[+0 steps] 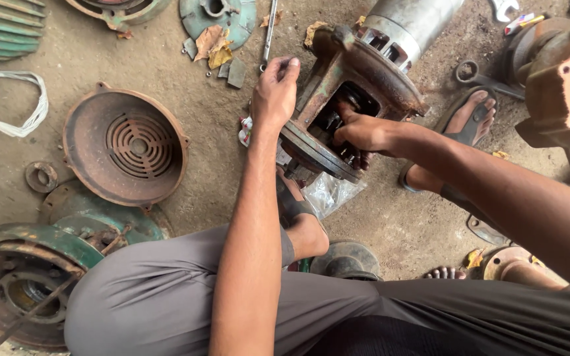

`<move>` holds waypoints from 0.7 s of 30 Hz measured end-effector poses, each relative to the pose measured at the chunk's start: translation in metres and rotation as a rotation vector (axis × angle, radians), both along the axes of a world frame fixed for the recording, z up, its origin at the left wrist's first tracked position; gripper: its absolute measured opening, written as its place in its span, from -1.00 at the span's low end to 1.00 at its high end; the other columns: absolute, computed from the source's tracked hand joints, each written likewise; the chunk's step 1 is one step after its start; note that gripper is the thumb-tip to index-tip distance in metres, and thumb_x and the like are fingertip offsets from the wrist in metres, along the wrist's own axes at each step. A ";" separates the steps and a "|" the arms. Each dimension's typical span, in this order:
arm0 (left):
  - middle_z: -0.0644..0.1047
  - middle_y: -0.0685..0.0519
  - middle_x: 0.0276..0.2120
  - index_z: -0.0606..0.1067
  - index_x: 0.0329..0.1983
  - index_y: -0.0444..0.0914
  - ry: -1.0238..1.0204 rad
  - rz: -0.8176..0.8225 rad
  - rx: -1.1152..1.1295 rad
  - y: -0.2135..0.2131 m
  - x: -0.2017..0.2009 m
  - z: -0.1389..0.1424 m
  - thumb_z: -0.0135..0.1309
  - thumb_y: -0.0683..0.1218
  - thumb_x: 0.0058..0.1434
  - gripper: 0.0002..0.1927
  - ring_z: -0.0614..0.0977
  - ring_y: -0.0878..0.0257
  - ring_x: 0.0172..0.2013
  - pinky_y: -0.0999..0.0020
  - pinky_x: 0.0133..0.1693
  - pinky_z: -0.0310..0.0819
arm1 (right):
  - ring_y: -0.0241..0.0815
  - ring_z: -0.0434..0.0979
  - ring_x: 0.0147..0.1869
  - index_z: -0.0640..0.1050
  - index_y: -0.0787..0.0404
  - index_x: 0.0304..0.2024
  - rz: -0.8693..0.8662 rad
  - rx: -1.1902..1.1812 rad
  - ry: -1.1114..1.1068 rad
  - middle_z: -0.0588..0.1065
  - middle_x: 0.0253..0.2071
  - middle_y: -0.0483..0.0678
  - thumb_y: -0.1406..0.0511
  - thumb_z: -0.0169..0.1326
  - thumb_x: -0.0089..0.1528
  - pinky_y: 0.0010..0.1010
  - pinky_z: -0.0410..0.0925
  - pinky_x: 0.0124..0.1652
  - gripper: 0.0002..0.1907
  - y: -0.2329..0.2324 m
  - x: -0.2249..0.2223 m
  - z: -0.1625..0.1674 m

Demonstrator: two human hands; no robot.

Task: The person sits on the ground working on a water pump with an electric motor attached. They use a hammer to tap and loosen parts, pull components off the pump housing by hand, remove bolts and nuts, and handle the pump casing and impeller parts while other pump units and hand tools lie scattered on the ground around them.

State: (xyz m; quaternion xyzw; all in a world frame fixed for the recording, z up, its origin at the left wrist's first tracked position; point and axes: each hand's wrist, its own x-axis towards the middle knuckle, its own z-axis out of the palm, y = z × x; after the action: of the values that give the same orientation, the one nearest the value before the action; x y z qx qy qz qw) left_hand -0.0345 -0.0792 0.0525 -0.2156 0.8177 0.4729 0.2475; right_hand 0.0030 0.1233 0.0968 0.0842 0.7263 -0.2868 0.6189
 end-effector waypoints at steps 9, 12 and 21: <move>0.61 -0.02 0.06 0.51 0.18 -0.07 0.065 0.043 0.050 -0.006 -0.003 0.010 -0.06 0.27 0.30 -0.49 0.62 0.00 0.10 0.13 0.07 0.47 | 0.20 0.75 -0.12 0.17 0.08 0.52 0.159 0.040 0.235 0.67 -0.08 0.31 0.27 -0.11 0.25 -0.07 0.57 -0.06 -0.26 -0.020 -0.005 0.032; 0.61 -0.03 0.03 0.52 0.17 -0.05 0.006 0.005 -0.018 -0.005 -0.001 0.002 -0.08 0.26 0.32 -0.50 0.60 -0.01 0.08 0.12 0.08 0.41 | 0.23 0.62 -0.27 0.63 0.18 -0.07 0.353 -0.024 0.874 0.63 -0.32 0.19 0.18 0.03 0.28 0.02 0.47 -0.22 -0.71 -0.025 -0.005 0.047; 0.64 -0.15 0.01 0.63 0.00 -0.27 0.651 -0.842 -0.555 -0.019 -0.004 -0.030 -0.22 -0.05 0.52 -0.62 0.64 -0.12 0.02 -0.02 0.08 0.47 | 0.06 0.66 -0.23 0.61 0.16 -0.27 0.419 -0.161 0.688 0.62 -0.27 0.03 0.11 -0.04 0.18 -0.03 0.47 -0.33 -0.68 -0.031 -0.007 0.044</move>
State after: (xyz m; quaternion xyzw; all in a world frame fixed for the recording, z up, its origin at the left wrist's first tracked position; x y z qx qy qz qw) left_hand -0.0383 -0.0978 0.0227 0.2262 0.9596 0.1444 0.0849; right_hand -0.0037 0.0925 0.1410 -0.2150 0.8676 -0.2217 0.3898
